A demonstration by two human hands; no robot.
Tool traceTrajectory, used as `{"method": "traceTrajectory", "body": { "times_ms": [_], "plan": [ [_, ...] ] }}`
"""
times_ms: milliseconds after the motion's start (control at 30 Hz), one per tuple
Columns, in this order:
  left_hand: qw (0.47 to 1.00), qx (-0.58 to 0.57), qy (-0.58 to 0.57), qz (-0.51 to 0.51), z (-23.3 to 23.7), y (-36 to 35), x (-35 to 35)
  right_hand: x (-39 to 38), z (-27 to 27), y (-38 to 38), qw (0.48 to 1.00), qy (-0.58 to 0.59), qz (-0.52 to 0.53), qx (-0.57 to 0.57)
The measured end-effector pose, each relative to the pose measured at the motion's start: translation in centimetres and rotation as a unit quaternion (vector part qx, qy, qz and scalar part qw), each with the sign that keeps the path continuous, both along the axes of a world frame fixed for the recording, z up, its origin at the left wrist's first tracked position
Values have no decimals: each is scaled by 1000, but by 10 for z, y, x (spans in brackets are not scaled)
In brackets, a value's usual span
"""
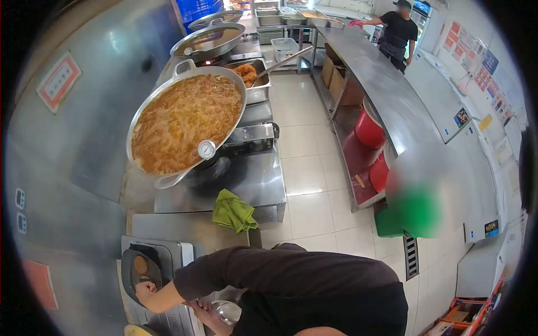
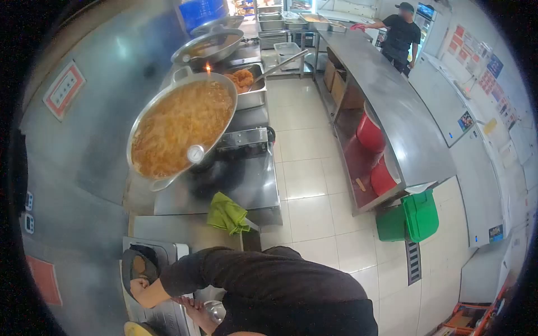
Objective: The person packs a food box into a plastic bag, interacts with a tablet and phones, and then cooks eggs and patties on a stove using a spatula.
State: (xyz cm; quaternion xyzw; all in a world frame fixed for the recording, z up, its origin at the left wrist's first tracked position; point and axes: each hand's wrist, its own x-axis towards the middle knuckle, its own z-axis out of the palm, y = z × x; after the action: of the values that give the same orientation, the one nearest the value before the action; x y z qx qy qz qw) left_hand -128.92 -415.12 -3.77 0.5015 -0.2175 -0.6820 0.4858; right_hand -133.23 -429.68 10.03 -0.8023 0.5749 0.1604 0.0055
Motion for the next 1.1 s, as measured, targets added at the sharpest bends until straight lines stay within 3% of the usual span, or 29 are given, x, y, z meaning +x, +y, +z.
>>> {"method": "traceTrajectory", "body": {
  "times_ms": [67,200,367,433,500,533,567,633,700,733,833,933,1033,1100],
  "plan": [
    [1000,3,-5,-3,-8,1,4,7,-14,0,999,-28,1,-22],
    [997,-24,-33,63,41,21,-33,7,-16,3,998,-46,-8,-41],
    [1000,-24,7,8,-22,-1,16,1,-8,14,999,-21,6,-30],
    [999,-26,24,-16,-20,2,23,-2,-4,13,999,-51,10,2],
    [999,-20,39,-4,11,15,0,-2,-4,19,997,-73,20,29],
    [999,-31,41,2,-9,13,7,-6,-6,28,997,-74,21,-11],
    [993,-108,-43,-28,-27,12,13,0,-11,26,995,-79,25,-54],
    [997,-73,18,-11,-32,8,24,34,-49,-4,993,-102,26,-54],
    [996,-46,31,-69,-52,-6,43,-5,9,42,996,-57,20,-58],
    [995,-66,37,-64,-50,-10,44,5,5,33,995,-50,27,-77],
    [997,-2,71,-4,-34,4,19,11,-24,12,994,-90,-22,-65],
    [988,-109,-84,-72,12,44,-1,10,-22,16,994,-73,50,-67],
    [937,-239,-222,-122,66,62,-27,12,-20,30,993,-53,-7,-104],
    [925,-258,-245,-137,101,70,-41,7,-18,30,994,-58,5,-88]
  ]
}}
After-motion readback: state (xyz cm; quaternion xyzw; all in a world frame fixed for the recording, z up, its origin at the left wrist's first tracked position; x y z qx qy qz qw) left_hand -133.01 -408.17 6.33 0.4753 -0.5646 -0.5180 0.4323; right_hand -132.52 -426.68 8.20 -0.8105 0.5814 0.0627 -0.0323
